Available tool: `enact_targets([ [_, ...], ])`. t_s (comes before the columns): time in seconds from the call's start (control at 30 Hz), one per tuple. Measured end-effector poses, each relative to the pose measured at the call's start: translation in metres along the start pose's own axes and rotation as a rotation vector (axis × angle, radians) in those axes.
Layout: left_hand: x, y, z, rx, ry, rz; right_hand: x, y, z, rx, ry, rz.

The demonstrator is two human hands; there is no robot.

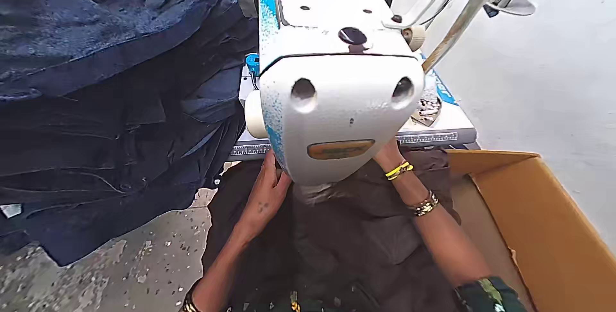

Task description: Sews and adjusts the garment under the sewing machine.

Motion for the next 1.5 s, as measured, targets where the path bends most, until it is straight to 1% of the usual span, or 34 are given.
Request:
enact_targets([
  [0.1,-0.007,0.002,-0.005,-0.015,0.071,0.058,0.007,0.015,0.003,0.001,-0.116,0.168],
  [0.17,-0.008,0.002,-0.005,-0.018,0.102,0.083,0.015,0.024,0.007,-0.039,-0.228,0.272],
  [0.27,-0.008,-0.001,-0.002,-0.017,0.099,0.109,0.036,0.034,0.006,-0.194,-0.412,0.318],
  [0.37,-0.007,-0.001,-0.001,0.019,0.061,0.118,0.048,0.038,0.001,-0.243,-0.481,0.323],
  [0.43,-0.006,0.000,0.002,0.048,-0.031,0.122,0.053,0.036,-0.009,-0.244,-0.475,0.313],
  [0.5,-0.004,0.004,0.006,0.014,-0.156,0.123,0.055,0.033,-0.024,-0.143,-0.413,0.337],
  [0.53,-0.002,0.011,0.008,-0.049,-0.223,0.132,0.055,0.034,-0.035,-0.039,-0.368,0.369],
  [0.57,0.001,0.020,0.012,-0.142,-0.269,0.124,0.056,0.036,-0.047,0.098,-0.323,0.404],
  [0.63,0.010,0.042,0.019,-0.326,-0.221,-0.015,0.054,0.045,-0.074,0.413,-0.274,0.425],
  [0.67,0.012,0.048,0.020,-0.373,-0.191,-0.070,0.050,0.050,-0.088,0.545,-0.268,0.409],
  [0.7,0.013,0.051,0.018,-0.387,-0.177,-0.084,0.046,0.051,-0.100,0.642,-0.276,0.397],
  [0.77,0.016,0.051,0.013,-0.397,-0.173,-0.072,0.042,0.047,-0.109,0.671,-0.281,0.368],
  [0.83,0.019,0.049,0.015,-0.433,-0.139,-0.059,0.043,0.044,-0.108,0.611,-0.328,0.361],
  [0.9,0.018,0.054,0.017,-0.429,-0.041,-0.065,0.046,0.051,-0.108,0.543,-0.366,0.349],
  [0.97,0.017,0.051,0.017,-0.426,0.025,-0.052,0.048,0.055,-0.110,0.613,-0.336,0.366],
  [1.03,0.021,0.048,0.014,-0.420,0.007,-0.051,0.042,0.052,-0.111,0.705,-0.292,0.388],
  [1.13,0.024,0.045,0.011,-0.407,-0.018,-0.067,0.041,0.039,-0.105,0.747,-0.270,0.376],
  [1.23,0.018,0.045,0.010,-0.408,-0.004,-0.077,0.045,0.035,-0.105,0.675,-0.238,0.333],
  [1.3,0.012,0.045,0.014,-0.416,-0.006,-0.069,0.044,0.038,-0.106,0.604,-0.283,0.312],
  [1.33,0.011,0.044,0.017,-0.427,-0.004,-0.055,0.044,0.042,-0.107,0.548,-0.374,0.271],
  [1.43,0.025,0.039,0.020,-0.476,0.006,0.019,0.048,0.062,-0.112,0.412,-0.849,-0.001],
  [1.47,0.036,0.039,0.015,-0.460,-0.027,0.052,0.048,0.069,-0.110,0.360,-0.923,-0.064],
  [1.5,0.051,0.038,0.007,-0.415,-0.087,0.088,0.047,0.072,-0.104,0.276,-0.937,-0.080],
])
Point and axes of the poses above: each hand's wrist, its own y-axis away from the middle knuckle, its own x-axis out of the back of the hand, z = x × y, the point moved 2 cm from there along -y, towards the middle knuckle, and after that the axes turned 4 degrees about -y, right-handed, at the moved point
